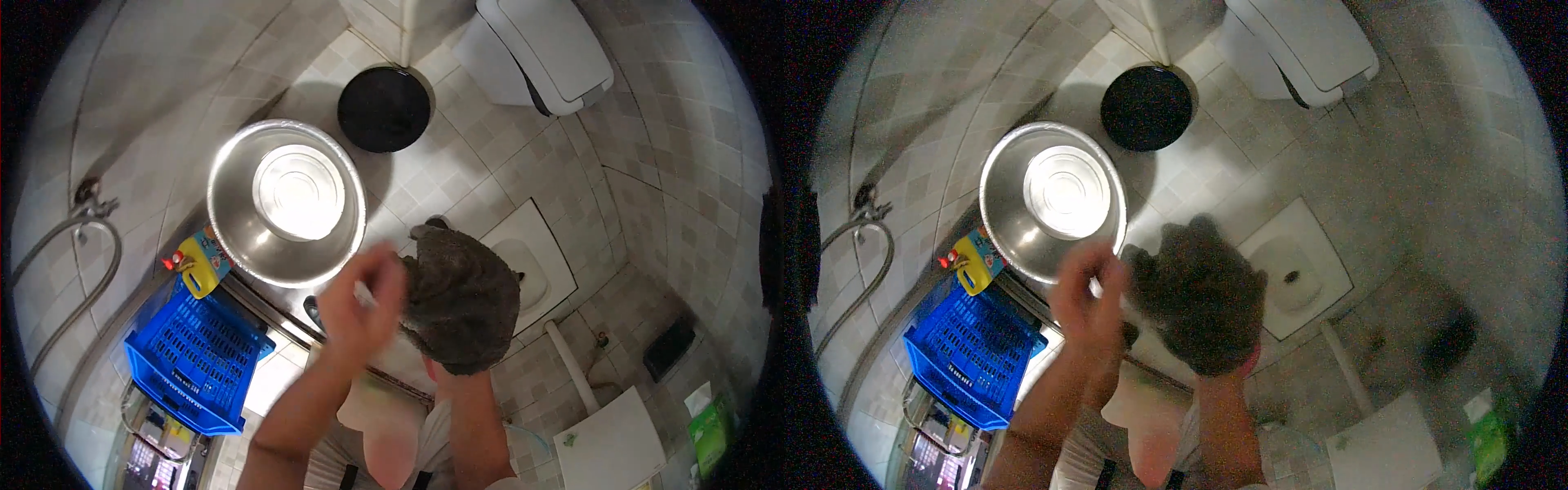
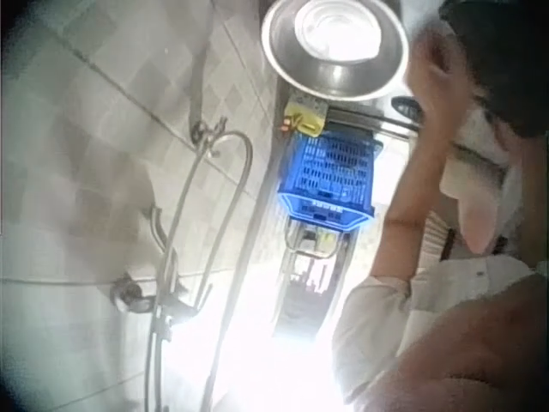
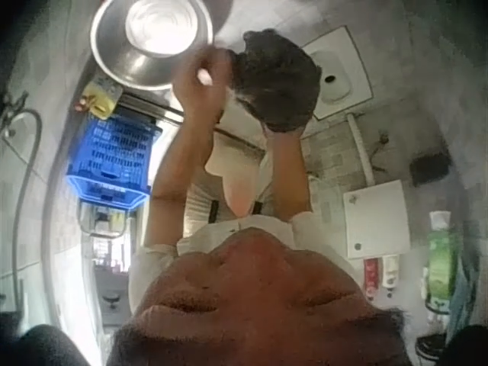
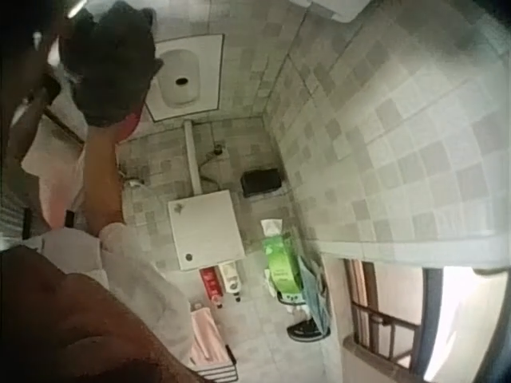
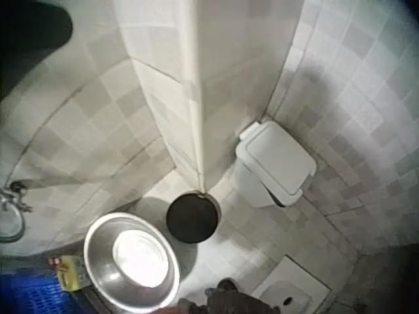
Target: Washing and drying circular black lids using a rag and a silver basin of water in a bathroom.
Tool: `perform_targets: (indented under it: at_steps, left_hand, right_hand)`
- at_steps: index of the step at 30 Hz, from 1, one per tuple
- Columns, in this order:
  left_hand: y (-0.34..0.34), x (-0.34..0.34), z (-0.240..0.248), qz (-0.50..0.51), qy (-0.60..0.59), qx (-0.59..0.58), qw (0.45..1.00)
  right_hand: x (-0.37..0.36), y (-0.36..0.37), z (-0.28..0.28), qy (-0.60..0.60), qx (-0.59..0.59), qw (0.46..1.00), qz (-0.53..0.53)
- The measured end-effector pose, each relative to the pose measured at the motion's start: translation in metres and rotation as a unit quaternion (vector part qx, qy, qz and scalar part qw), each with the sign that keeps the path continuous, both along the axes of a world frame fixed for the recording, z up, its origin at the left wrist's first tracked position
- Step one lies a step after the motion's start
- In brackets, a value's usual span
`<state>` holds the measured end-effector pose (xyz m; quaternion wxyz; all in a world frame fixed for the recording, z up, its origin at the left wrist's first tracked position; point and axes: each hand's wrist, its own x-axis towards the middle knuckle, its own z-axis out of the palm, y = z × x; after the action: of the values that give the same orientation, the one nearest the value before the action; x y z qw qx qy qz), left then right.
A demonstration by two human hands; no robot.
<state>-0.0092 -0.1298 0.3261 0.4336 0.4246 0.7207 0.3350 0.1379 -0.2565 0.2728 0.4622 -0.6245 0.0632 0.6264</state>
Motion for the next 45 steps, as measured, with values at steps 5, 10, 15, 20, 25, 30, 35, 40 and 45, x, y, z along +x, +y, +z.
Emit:
perform_targets:
  at_steps: [5, 10, 15, 20, 25, 30, 35, 40, 45]
  left_hand:
    - [0.086, -0.017, -0.190, -0.125, 0.181, -0.016, 0.975]
    - [0.104, -0.008, -0.305, -0.357, 0.367, -0.043, 0.858]
    - [0.125, 0.005, -0.334, -0.471, 0.434, -0.124, 0.758]
    - [0.134, 0.006, -0.345, -0.549, 0.424, -0.126, 0.709]
    - [0.128, 0.002, -0.342, -0.569, 0.442, -0.055, 0.691]
    - [0.133, 0.002, -0.311, -0.538, 0.412, 0.013, 0.735]
    - [0.171, 0.006, -0.247, -0.451, 0.342, 0.078, 0.821]
    - [0.143, -0.025, -0.146, -0.253, 0.209, 0.088, 0.940]
    - [0.066, -0.068, -0.027, -0.069, 0.080, 0.048, 0.993]
  right_hand:
    - [0.020, 0.023, -0.032, 0.000, -0.010, 1.000, 0.010]
    - [0.041, -0.001, -0.037, -0.016, -0.012, 0.999, 0.037]
    - [0.060, 0.003, -0.041, -0.042, -0.008, 0.996, 0.072]
    - [0.067, 0.020, -0.044, -0.066, 0.004, 0.992, 0.109]
    - [0.060, 0.037, -0.043, -0.077, 0.015, 0.987, 0.137]
    - [0.049, 0.055, -0.040, -0.090, 0.028, 0.982, 0.161]
    - [0.035, 0.088, -0.032, -0.104, 0.057, 0.977, 0.176]
    - [0.001, 0.133, -0.001, -0.115, 0.112, 0.970, 0.184]
    - [-0.020, 0.137, 0.072, 0.247, 0.071, 0.944, -0.209]
